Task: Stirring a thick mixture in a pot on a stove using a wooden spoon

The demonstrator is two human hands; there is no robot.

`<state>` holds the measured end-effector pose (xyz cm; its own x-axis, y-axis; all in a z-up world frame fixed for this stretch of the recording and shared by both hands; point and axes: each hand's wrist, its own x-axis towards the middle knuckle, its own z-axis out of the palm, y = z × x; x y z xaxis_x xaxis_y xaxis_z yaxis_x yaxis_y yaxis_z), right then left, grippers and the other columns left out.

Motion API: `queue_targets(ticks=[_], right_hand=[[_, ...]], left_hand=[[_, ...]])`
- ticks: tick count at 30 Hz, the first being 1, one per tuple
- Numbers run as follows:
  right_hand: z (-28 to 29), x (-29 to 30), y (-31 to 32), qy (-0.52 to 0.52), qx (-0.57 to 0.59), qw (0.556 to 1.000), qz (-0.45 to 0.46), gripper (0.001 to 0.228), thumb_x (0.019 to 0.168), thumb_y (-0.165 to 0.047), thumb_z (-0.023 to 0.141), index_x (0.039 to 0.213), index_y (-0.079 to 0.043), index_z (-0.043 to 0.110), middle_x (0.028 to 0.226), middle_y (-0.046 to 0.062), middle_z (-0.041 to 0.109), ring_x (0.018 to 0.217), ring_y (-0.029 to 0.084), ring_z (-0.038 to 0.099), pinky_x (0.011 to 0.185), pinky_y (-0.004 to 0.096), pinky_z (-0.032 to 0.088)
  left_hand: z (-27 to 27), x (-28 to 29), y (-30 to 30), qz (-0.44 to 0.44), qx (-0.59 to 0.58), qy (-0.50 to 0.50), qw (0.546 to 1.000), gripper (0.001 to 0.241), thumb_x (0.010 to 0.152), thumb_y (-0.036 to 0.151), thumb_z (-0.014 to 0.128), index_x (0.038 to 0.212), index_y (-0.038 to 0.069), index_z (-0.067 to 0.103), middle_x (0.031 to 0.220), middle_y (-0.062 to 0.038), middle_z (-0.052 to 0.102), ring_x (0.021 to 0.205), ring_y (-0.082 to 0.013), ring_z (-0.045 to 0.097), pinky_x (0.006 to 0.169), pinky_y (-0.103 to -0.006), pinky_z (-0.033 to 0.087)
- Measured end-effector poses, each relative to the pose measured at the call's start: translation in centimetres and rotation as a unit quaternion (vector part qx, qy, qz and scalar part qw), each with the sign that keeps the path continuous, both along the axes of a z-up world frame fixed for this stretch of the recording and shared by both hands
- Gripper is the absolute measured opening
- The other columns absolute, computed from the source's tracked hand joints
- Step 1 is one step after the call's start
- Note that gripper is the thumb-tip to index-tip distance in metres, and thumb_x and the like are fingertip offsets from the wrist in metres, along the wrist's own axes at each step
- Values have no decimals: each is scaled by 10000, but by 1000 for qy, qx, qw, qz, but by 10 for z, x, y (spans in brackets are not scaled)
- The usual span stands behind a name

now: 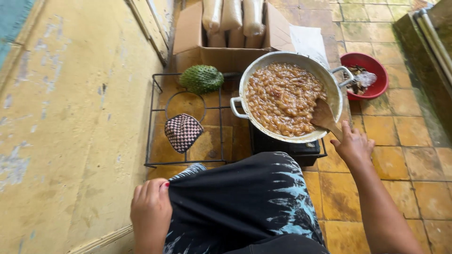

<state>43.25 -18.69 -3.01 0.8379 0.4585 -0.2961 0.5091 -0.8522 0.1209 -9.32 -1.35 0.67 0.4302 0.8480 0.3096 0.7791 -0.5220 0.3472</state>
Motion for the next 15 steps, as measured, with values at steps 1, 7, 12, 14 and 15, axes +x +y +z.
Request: queue_targets(ticks=[1, 7, 12, 14, 15], right_hand=[[-6, -8, -4, 0, 4, 1000, 4, 789, 912, -503, 592, 1586, -246, 272, 1390, 146, 561, 1301, 351, 471, 990, 502, 352], [9, -88, 19, 20, 492, 862, 123, 383, 916, -81, 685, 1292, -131, 628, 1083, 90, 686, 1025, 229, 587, 833, 334, 531], [42, -169, 46, 293, 659, 678, 141, 389, 903, 48, 627, 1279, -54, 617, 999, 113, 697, 931, 163, 678, 900, 261, 569], [62, -198, 45, 357, 647, 656, 156, 388, 907, 29, 625, 1289, -38, 608, 999, 111, 680, 948, 168, 669, 882, 262, 569], [73, -210, 48, 417, 634, 627, 176, 390, 911, 10, 623, 1299, -22, 600, 1000, 109, 662, 965, 174, 659, 864, 263, 568]], left_hand=[[0, 6, 4, 4, 4, 0, 1000, 94, 1028, 169, 588, 982, 141, 665, 934, -9, 694, 849, -280, 570, 760, -410, 475], [11, 50, 19, 36, -175, 234, 956, 229, 1076, 206, 379, 1053, 154, 601, 1072, -39, 675, 1053, -276, 598, 781, -446, 520], [8, 83, 9, -45, -184, 346, 919, 276, 1038, 106, 452, 1301, 96, 536, 1134, -52, 653, 965, -164, 633, 852, -309, 551], [9, 98, -4, -81, -165, 321, 929, 238, 1053, 172, 480, 1257, 116, 589, 1076, -44, 694, 954, -190, 655, 876, -356, 537], [10, 108, -7, -113, -140, 291, 940, 223, 1068, 238, 508, 1214, 136, 642, 1018, -35, 736, 943, -217, 677, 899, -404, 522]])
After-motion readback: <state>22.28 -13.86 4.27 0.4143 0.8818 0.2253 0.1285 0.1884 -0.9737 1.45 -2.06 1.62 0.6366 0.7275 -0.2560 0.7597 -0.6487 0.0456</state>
